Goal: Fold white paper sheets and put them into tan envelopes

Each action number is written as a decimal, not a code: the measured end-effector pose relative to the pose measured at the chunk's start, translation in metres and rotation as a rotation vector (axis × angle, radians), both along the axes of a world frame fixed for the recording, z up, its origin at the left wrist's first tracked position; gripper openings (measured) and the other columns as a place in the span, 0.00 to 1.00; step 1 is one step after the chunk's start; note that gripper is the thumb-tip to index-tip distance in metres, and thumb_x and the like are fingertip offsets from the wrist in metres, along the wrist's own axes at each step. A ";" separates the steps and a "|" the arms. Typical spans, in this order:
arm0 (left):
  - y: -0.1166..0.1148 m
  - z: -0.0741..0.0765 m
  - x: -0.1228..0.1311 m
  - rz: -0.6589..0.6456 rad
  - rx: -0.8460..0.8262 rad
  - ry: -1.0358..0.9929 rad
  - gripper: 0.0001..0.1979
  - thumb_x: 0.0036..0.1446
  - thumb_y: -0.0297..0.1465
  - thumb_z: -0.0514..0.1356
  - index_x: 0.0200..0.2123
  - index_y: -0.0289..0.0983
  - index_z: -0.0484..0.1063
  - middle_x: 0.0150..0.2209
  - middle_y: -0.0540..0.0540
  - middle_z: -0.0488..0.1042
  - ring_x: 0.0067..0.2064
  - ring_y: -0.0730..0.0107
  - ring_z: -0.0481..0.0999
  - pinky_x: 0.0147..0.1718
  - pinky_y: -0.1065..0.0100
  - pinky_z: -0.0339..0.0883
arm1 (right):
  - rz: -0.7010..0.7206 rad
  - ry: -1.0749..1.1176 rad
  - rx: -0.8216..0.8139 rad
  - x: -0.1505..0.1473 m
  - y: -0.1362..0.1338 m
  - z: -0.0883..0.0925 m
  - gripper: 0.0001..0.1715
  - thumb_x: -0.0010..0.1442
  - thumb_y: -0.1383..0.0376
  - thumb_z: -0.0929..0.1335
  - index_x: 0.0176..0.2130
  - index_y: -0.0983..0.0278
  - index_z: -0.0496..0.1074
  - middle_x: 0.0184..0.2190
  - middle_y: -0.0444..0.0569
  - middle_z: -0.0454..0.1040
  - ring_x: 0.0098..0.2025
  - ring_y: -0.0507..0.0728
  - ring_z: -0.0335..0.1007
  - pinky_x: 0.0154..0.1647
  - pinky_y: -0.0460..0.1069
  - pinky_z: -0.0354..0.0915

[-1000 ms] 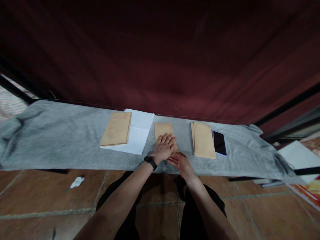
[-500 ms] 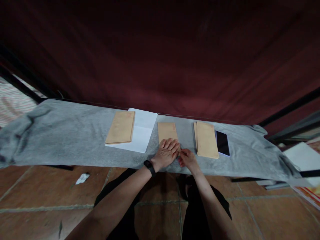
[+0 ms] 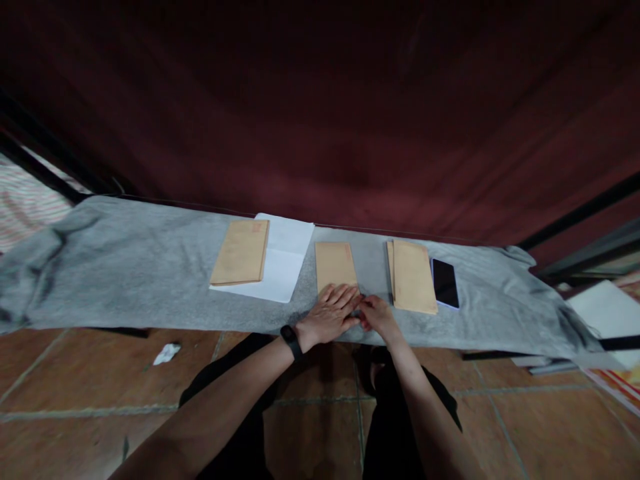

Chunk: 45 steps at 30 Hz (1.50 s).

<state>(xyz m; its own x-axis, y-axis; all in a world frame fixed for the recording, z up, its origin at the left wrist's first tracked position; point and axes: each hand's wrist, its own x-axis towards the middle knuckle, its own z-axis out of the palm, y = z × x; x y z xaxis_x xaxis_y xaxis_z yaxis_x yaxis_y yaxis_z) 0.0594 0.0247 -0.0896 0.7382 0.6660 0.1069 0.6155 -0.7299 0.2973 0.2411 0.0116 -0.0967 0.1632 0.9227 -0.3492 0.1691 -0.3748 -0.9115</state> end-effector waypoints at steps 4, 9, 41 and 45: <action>-0.005 0.001 -0.001 0.000 0.032 0.004 0.35 0.68 0.49 0.51 0.71 0.39 0.49 0.72 0.41 0.49 0.73 0.56 0.45 0.70 0.51 0.33 | 0.033 -0.091 -0.037 0.000 0.000 0.007 0.07 0.57 0.65 0.69 0.27 0.59 0.72 0.11 0.37 0.69 0.10 0.49 0.60 0.12 0.44 0.53; -0.009 0.002 -0.002 -0.014 0.069 0.046 0.39 0.67 0.53 0.49 0.72 0.37 0.48 0.72 0.39 0.49 0.73 0.56 0.45 0.70 0.50 0.34 | 0.107 -0.222 -0.097 -0.001 0.000 0.017 0.10 0.60 0.65 0.67 0.27 0.61 0.71 0.12 0.38 0.69 0.12 0.50 0.61 0.15 0.44 0.56; -0.007 0.002 -0.017 -0.077 0.168 0.103 0.39 0.66 0.54 0.51 0.71 0.38 0.48 0.74 0.41 0.43 0.74 0.59 0.42 0.70 0.54 0.35 | -0.030 -0.046 0.065 0.003 0.003 0.004 0.02 0.58 0.62 0.65 0.33 0.57 0.66 0.22 0.43 0.75 0.23 0.56 0.75 0.23 0.49 0.73; -0.007 0.001 -0.016 -0.068 0.187 0.106 0.40 0.65 0.54 0.51 0.72 0.38 0.48 0.74 0.41 0.42 0.74 0.59 0.43 0.70 0.54 0.35 | -0.113 0.087 0.035 0.000 0.005 0.007 0.07 0.54 0.62 0.67 0.36 0.57 0.65 0.20 0.40 0.75 0.21 0.57 0.75 0.23 0.51 0.74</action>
